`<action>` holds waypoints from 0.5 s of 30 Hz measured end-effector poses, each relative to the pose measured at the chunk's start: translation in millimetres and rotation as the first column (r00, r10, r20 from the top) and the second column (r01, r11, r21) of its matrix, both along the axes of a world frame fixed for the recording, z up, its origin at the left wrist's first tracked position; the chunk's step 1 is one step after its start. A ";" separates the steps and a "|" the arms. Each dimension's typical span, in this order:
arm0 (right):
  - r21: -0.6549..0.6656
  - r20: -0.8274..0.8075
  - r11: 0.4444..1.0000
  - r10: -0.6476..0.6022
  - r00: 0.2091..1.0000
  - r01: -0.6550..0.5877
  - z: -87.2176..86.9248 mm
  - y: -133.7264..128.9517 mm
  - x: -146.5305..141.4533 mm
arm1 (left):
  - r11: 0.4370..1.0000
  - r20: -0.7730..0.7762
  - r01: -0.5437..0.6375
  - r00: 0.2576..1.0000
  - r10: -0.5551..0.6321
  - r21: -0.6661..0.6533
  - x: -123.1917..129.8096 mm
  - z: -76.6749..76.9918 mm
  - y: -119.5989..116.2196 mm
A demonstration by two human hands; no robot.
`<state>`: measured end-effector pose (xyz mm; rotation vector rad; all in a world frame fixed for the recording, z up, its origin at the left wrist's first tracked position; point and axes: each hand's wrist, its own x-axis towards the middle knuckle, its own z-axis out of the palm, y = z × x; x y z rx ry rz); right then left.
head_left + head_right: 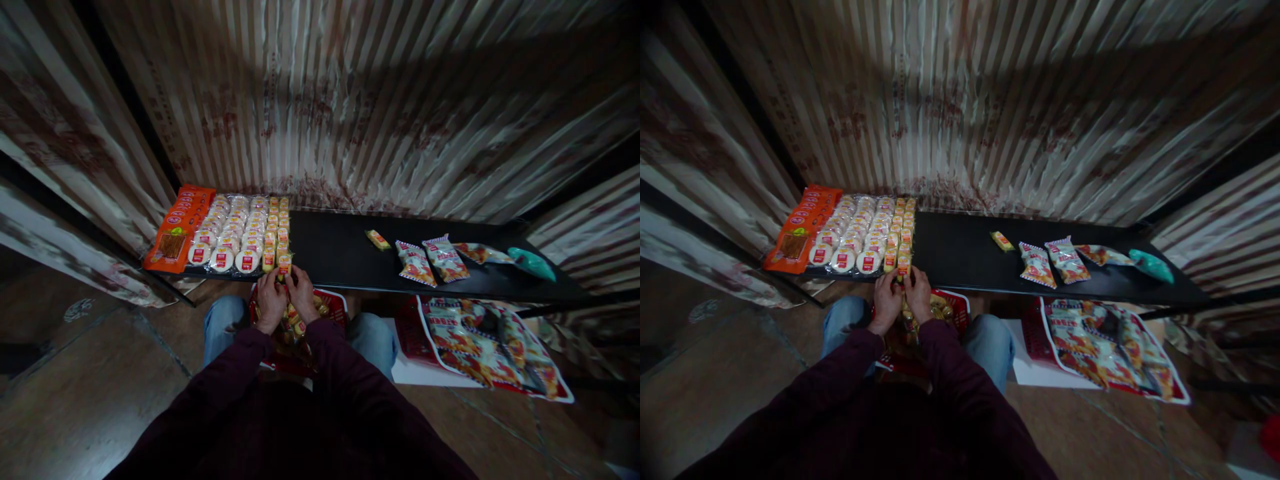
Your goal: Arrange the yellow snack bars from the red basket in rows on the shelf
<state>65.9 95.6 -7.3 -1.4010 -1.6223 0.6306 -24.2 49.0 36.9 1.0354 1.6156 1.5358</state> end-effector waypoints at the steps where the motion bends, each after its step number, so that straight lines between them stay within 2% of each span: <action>1: -0.014 0.019 1.000 0.001 1.000 -0.001 1.1 2.7 -1.8 | 1.000 -0.046 -0.006 0.999 0.006 0.004 -1.5 -0.1 2.0; 5: -0.033 0.084 0.999 -0.009 0.996 0.012 3.7 10.2 -6.9 | 0.996 -0.095 -0.037 0.995 0.044 0.075 -5.3 -3.2 9.5; 7: -0.035 0.115 0.999 -0.015 0.993 0.019 4.2 11.9 -8.3 | 0.998 -0.210 -0.033 0.977 0.045 0.058 -6.4 -6.9 12.7; 11: -0.048 0.148 0.998 -0.023 0.989 0.031 4.6 12.9 -9.7 | 1.000 -0.572 -0.014 0.820 0.010 -0.004 -8.4 -18.5 17.3; 15: -0.046 0.162 0.998 -0.041 0.986 0.049 4.1 14.4 -9.6 | 0.998 -0.680 -0.005 0.732 0.041 0.055 -9.8 -29.3 17.2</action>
